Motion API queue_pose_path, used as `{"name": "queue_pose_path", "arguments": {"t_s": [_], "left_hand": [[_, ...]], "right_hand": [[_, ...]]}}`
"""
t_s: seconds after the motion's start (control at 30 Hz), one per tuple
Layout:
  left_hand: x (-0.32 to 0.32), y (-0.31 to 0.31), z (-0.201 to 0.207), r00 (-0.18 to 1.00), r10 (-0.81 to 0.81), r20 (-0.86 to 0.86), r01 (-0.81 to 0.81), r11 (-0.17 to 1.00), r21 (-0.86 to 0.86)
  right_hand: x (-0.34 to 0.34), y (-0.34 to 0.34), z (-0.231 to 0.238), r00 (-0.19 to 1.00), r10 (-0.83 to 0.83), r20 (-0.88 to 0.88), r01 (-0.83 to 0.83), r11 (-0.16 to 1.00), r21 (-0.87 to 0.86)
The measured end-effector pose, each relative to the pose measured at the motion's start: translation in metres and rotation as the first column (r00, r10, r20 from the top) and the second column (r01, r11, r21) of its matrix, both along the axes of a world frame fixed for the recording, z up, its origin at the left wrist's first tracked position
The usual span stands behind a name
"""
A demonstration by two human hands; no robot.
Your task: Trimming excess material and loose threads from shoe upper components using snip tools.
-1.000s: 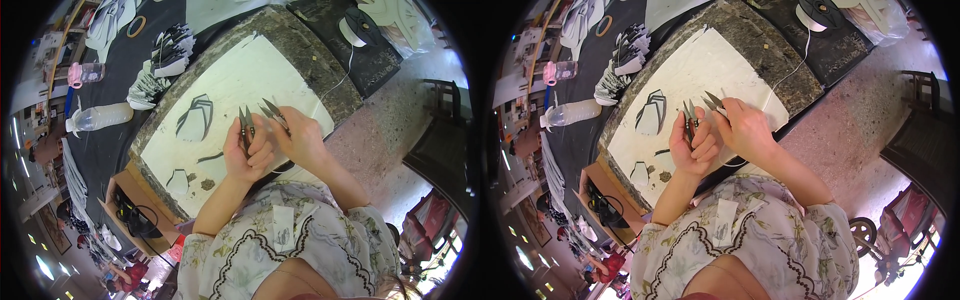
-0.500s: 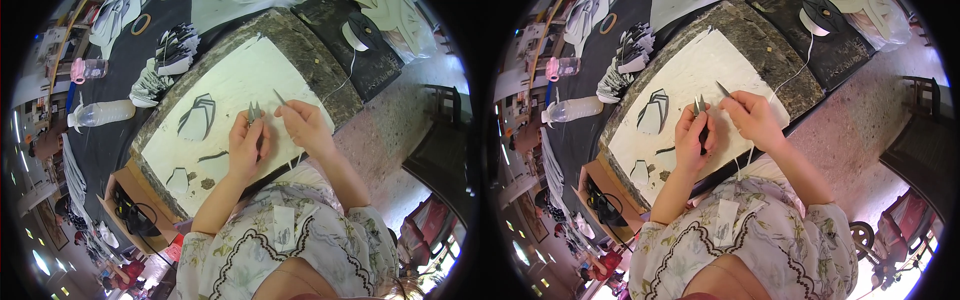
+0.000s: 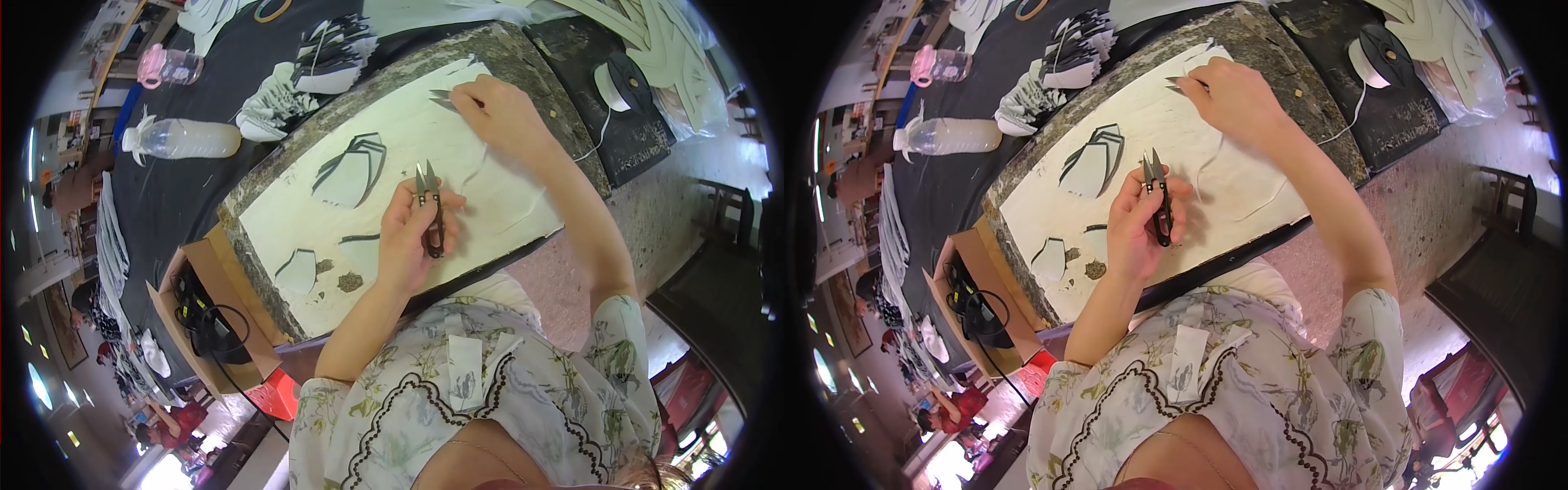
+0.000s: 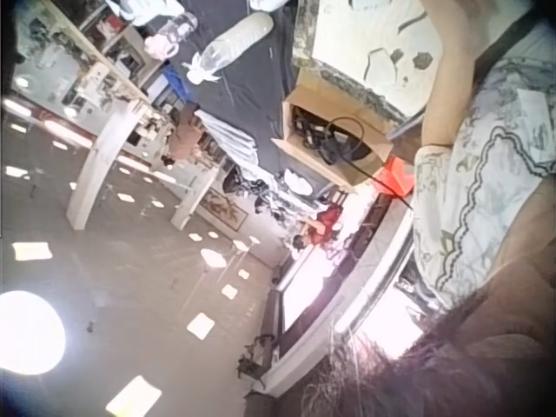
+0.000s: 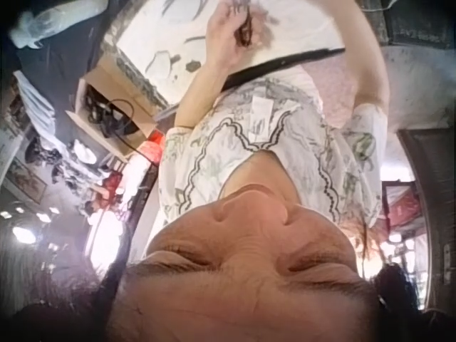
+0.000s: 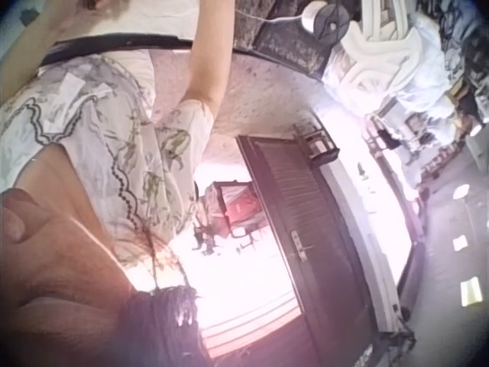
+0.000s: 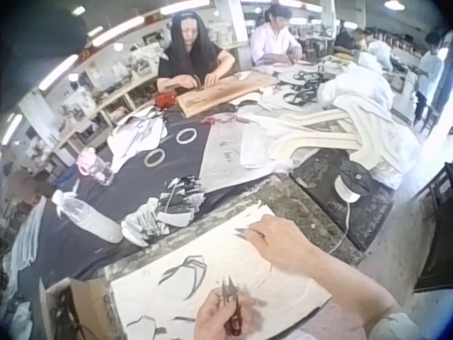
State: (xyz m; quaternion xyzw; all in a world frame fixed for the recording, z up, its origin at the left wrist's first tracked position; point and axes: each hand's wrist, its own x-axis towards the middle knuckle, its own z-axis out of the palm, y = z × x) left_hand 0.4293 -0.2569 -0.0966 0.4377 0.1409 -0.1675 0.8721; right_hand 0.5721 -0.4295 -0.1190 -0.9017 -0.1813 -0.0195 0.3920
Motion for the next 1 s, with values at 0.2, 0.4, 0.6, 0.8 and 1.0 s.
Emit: {"name": "queue_pose_path", "arguments": {"t_s": [0.2, 0.4, 0.6, 0.8, 1.0], "left_hand": [[-0.002, 0.007, 0.003, 0.999, 0.051, -0.008, -0.05, 0.997, 0.055], [0.078, 0.024, 0.002, 0.999, 0.005, 0.054, -0.025, 0.923, 0.383], [0.147, 0.03, -0.038, 0.802, -0.287, 0.524, -0.416, 0.362, 0.834], [0.063, 0.035, 0.018, 0.957, -0.097, 0.274, -0.116, 0.736, 0.666], [-0.043, 0.055, 0.014, 0.994, 0.058, 0.093, -0.087, 0.931, 0.355]], "right_hand": [[0.0, -0.006, -0.001, 0.92, 0.056, -0.387, -0.001, 0.99, 0.14], [-0.035, -0.017, 0.02, 0.967, 0.064, -0.248, 0.022, 0.944, 0.329], [-0.06, -0.01, 0.04, 0.981, 0.098, -0.166, -0.029, 0.926, 0.376], [-0.08, 0.002, 0.034, 0.924, 0.148, -0.354, -0.001, 0.923, 0.384], [-0.122, 0.053, 0.02, 0.806, 0.524, -0.276, -0.312, 0.771, 0.555]]}}
